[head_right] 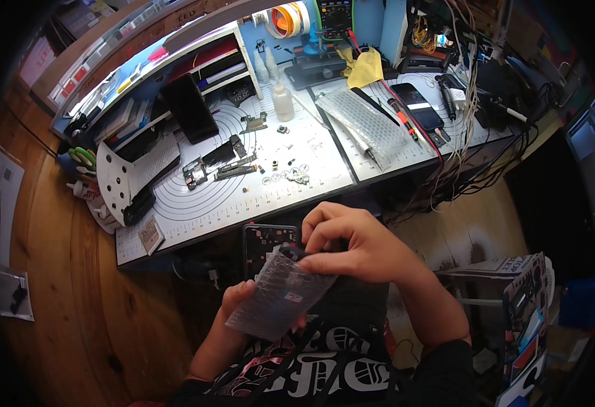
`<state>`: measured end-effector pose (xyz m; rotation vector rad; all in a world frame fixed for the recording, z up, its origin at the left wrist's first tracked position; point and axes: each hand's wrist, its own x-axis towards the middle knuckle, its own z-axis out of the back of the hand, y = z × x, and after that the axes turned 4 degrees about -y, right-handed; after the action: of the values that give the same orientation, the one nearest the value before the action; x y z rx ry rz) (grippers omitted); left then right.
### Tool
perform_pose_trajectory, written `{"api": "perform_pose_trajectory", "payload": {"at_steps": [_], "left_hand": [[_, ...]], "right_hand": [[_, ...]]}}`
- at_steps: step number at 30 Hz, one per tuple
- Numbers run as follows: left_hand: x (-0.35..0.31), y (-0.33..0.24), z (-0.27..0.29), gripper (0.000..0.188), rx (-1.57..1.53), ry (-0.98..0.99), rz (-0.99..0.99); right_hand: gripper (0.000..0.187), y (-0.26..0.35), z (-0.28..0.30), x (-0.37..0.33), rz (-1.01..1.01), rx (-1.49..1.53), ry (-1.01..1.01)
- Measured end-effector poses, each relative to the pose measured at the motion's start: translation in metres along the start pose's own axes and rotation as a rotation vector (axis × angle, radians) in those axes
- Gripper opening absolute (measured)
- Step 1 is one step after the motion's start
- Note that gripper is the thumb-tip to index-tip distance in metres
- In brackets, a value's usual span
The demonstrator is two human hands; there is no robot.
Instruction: The person assembles a smartphone by placing internal components into the chassis. They handle a battery, camera module, and small screws, then install a screen and apply adhesive tape to the back of the device.
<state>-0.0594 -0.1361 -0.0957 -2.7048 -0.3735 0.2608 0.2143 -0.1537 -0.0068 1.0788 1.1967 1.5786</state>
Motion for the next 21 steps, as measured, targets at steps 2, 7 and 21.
{"api": "perform_pose_trajectory", "payload": {"at_steps": [2, 7, 21], "left_hand": [[-0.001, 0.001, 0.001, 0.088, -0.069, 0.045, 0.004], [0.010, 0.000, -0.014, 0.100, 0.004, -0.015, -0.039], [0.010, 0.008, -0.047, 0.093, 1.335, -0.577, -0.714]], "right_hand": [[0.015, 0.008, 0.003, 0.002, -0.097, 0.247, -0.136], [0.020, -0.008, 0.010, -0.002, -0.189, 0.376, -0.272], [0.098, -0.037, -0.035, -0.015, 0.093, 0.738, -0.383]]}}
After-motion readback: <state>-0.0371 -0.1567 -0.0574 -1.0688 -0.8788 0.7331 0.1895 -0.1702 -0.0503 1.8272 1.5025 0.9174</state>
